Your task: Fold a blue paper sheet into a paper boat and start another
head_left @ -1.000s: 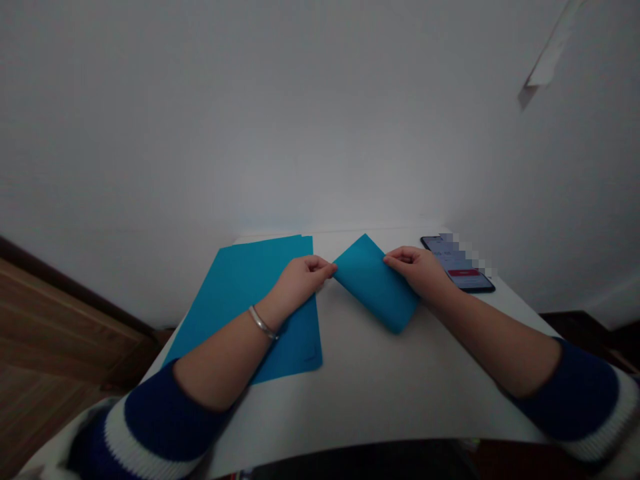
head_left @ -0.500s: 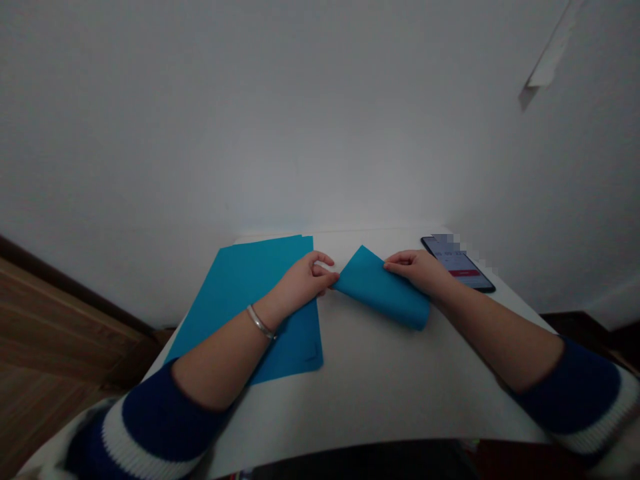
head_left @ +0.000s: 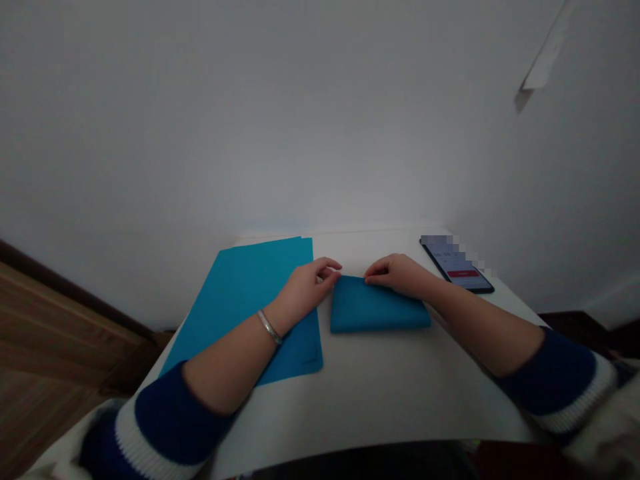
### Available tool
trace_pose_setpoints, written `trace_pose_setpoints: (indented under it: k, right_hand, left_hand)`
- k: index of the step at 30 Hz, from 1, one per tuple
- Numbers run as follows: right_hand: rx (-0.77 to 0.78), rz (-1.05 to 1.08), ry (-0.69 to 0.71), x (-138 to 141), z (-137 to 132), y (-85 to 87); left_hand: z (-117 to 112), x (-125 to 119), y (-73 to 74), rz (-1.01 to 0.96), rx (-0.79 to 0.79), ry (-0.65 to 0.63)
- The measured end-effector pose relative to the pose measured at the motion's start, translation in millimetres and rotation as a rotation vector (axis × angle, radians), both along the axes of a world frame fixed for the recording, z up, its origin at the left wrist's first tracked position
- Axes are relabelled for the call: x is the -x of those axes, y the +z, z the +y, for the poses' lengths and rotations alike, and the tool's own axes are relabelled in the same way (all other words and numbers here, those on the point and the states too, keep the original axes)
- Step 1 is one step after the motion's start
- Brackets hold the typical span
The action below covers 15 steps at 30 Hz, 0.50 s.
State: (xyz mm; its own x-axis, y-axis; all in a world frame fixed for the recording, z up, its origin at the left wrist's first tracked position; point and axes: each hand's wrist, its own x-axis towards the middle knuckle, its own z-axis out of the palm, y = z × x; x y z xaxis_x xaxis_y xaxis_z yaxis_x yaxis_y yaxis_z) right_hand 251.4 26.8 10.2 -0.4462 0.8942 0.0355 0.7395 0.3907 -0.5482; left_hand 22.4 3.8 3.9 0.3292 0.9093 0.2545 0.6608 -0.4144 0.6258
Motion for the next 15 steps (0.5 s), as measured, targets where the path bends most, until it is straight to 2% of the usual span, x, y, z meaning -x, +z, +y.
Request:
trace_pose_setpoints:
  k: [6, 15]
  right_hand:
    - [-0.093, -0.052, -0.031, 3.6, -1.5, 2.3]
    - [-0.078, -0.017, -0.133, -23.4, 4.0, -7.8]
  left_hand:
    - [2.0, -0.7, 0.9, 0.087, -0.04, 0.043]
    - [10.1, 7.7, -9.3, 0.116, -0.091, 0.139]
